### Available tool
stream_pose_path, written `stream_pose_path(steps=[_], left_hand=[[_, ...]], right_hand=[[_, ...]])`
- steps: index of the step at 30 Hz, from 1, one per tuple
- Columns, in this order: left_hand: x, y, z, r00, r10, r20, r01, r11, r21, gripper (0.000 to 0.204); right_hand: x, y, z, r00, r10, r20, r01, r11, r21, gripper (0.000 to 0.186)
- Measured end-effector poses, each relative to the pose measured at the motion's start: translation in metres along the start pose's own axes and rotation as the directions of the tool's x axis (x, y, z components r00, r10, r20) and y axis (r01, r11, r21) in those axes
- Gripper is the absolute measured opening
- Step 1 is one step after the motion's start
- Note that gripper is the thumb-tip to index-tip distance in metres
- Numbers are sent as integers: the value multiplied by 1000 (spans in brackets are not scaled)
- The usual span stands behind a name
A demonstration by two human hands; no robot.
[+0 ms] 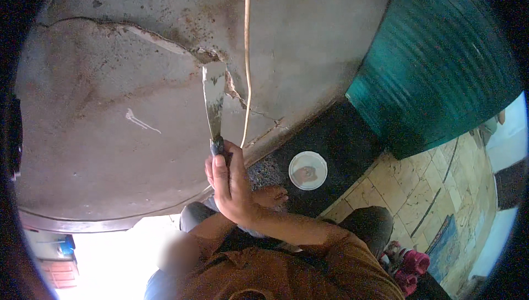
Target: The person applies plaster to a crack on a wall using a putty knife, taking material from a container and smoothing it over the surface by hand and with the tool.
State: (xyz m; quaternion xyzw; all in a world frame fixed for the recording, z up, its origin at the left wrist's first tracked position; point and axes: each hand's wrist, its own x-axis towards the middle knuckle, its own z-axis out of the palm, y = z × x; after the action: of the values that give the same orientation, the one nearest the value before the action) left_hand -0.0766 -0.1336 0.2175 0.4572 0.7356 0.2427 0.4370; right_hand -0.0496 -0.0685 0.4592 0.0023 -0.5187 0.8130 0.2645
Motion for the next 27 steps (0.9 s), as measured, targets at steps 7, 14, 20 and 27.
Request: stream_pose_path(steps=[7, 14, 20, 27], left_hand=[[-7, -7, -5, 998, 6, 59, -9, 999, 49, 43], [-3, -7, -6, 994, 31, 104, -38, 997, 65, 43], [-6, -5, -10, 991, 17, 133, -28, 996, 82, 42], [-2, 3, -6, 985, -17, 169, -2, 994, 110, 41]], right_hand=[[20, 20, 21, 989, -122, -78, 125, 991, 40, 31], [40, 42, 39, 973, -174, -151, 175, 985, -4, 32], [48, 36, 55, 983, -55, -174, 49, 998, -41, 28], [36, 31, 61, 992, 59, -113, -49, 995, 92, 30]])
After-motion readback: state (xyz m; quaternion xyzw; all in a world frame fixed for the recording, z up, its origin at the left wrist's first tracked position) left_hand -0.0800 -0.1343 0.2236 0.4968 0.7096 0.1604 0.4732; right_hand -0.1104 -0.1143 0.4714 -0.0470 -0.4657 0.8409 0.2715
